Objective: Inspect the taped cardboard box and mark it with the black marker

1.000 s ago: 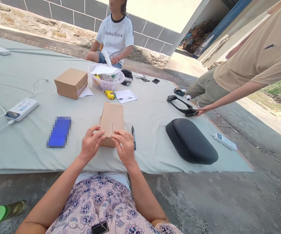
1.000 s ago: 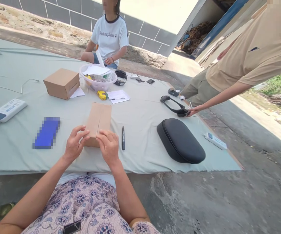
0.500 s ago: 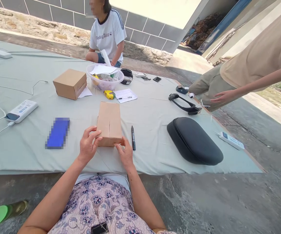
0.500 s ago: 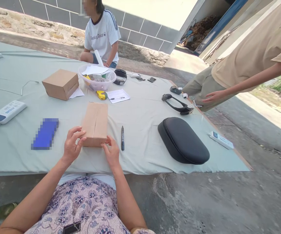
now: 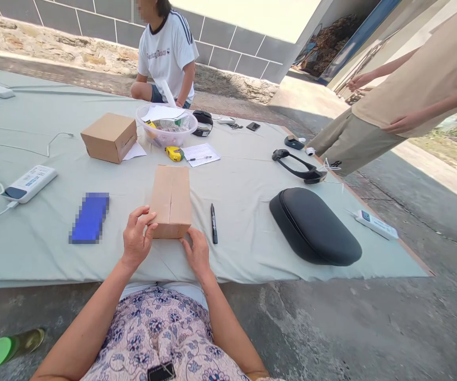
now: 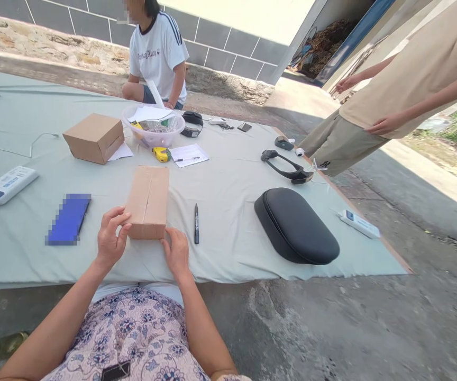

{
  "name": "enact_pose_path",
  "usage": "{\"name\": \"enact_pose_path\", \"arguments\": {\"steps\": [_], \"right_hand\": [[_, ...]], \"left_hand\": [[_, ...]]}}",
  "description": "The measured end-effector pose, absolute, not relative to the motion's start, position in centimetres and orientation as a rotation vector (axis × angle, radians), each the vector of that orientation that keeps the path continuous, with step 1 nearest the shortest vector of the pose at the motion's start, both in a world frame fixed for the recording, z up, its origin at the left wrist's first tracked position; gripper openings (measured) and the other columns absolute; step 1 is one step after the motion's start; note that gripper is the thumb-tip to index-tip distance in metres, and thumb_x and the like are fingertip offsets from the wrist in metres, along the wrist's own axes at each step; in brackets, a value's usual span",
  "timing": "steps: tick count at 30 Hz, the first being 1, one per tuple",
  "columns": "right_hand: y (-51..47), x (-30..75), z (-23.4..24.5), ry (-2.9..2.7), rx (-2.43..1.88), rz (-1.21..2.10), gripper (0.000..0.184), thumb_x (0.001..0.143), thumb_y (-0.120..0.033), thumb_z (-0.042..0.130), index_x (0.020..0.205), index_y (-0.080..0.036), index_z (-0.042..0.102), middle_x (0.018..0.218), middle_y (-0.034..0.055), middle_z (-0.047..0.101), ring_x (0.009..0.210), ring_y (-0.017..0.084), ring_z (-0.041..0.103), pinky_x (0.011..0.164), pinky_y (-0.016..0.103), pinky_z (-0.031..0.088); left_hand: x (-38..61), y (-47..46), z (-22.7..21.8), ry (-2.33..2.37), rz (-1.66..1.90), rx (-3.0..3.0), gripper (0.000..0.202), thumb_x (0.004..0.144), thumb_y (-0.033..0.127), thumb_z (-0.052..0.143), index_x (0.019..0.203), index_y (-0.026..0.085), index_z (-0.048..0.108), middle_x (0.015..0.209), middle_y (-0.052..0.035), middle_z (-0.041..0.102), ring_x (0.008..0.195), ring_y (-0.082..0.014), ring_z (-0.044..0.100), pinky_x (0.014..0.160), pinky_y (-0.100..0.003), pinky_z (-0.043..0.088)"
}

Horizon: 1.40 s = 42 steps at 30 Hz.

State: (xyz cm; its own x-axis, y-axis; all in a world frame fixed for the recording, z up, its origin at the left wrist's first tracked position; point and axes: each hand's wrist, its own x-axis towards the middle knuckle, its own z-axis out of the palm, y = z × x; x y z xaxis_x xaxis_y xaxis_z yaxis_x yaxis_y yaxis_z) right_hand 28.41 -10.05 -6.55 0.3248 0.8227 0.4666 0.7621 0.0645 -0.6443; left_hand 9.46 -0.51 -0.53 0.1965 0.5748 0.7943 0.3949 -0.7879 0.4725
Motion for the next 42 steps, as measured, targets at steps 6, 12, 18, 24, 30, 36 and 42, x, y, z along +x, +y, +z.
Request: {"name": "enact_pose_path", "arguments": {"steps": [6,12,18,24,30,36,42], "right_hand": [[-10.2,28.3,-6.5,-1.406,-1.673,0.104,0.028,0.093,-0.024,0.054,0.118,-0.021,0.068,0.106,0.0084,0.078,0.1,0.023,0.07,0.087,0.038,0.056],[-10.3,28.3,-6.7,-1.375,-1.647,0.142,0.026,0.092,-0.026,0.056,0.115,-0.022,0.069,0.095,0.0068,0.08,0.089,0.023,0.075,0.083,0.039,0.058],[-10.8,28.4,-6.2,-1.325,-1.593,0.147,0.026,0.093,-0.028,0.056,0.114,-0.021,0.07,0.096,0.0071,0.079,0.086,0.02,0.074,0.079,0.035,0.059],[-11.3,28.1,-4.8,-1.239,-1.563,0.105,0.026,0.097,-0.032,0.054,0.114,-0.02,0.068,0.098,0.0083,0.076,0.086,0.018,0.071,0.075,0.032,0.058],[-11.1,28.2,-1.9,-1.228,-1.504,0.016,0.021,0.097,-0.032,0.056,0.107,-0.02,0.069,0.092,0.0059,0.073,0.082,0.017,0.068,0.075,0.031,0.057],[-11.6,28.0,4.2,-1.202,-1.373,0.033,0.017,0.098,-0.031,0.055,0.095,-0.022,0.069,0.084,0.0021,0.069,0.078,0.015,0.065,0.072,0.03,0.053],[-13.5,25.6,15.3,-1.366,-0.646,0.349,0.021,0.102,-0.035,0.049,0.113,-0.034,0.067,0.058,-0.0068,0.05,0.051,0.01,0.046,0.058,0.027,0.044]], "left_hand": [[8.5,-0.5,-1.0,1.023,1.595,2.194,0.025,0.103,0.037,0.047,0.117,0.021,0.061,0.125,-0.0138,0.061,0.121,-0.0225,0.061,0.088,-0.036,0.062],[8.4,-0.8,-1.0,1.053,1.607,2.15,0.026,0.103,0.037,0.046,0.118,0.022,0.061,0.124,-0.0135,0.063,0.12,-0.0217,0.063,0.094,-0.038,0.061],[8.4,-1.1,-0.8,1.036,1.624,2.031,0.024,0.103,0.034,0.047,0.118,0.021,0.061,0.123,-0.0123,0.064,0.118,-0.0202,0.063,0.082,-0.032,0.061],[8.5,-1.3,-2.0,1.074,1.634,1.883,0.025,0.103,0.038,0.047,0.116,0.021,0.061,0.12,-0.0108,0.066,0.116,-0.0199,0.064,0.095,-0.037,0.057],[7.9,-1.0,-4.5,1.216,1.494,1.754,0.029,0.102,0.039,0.045,0.113,0.02,0.063,0.119,-0.0113,0.068,0.117,-0.0226,0.063,0.102,-0.041,0.052],[7.4,-0.8,-4.9,1.418,1.311,1.743,0.032,0.098,0.04,0.04,0.101,0.019,0.064,0.102,-0.0091,0.071,0.1,-0.0228,0.066,0.094,-0.037,0.051],[7.5,-0.9,-4.1,1.45,1.178,1.701,0.036,0.095,0.045,0.038,0.097,0.02,0.064,0.088,-0.006,0.071,0.086,-0.0226,0.066,0.082,-0.034,0.051]]}}
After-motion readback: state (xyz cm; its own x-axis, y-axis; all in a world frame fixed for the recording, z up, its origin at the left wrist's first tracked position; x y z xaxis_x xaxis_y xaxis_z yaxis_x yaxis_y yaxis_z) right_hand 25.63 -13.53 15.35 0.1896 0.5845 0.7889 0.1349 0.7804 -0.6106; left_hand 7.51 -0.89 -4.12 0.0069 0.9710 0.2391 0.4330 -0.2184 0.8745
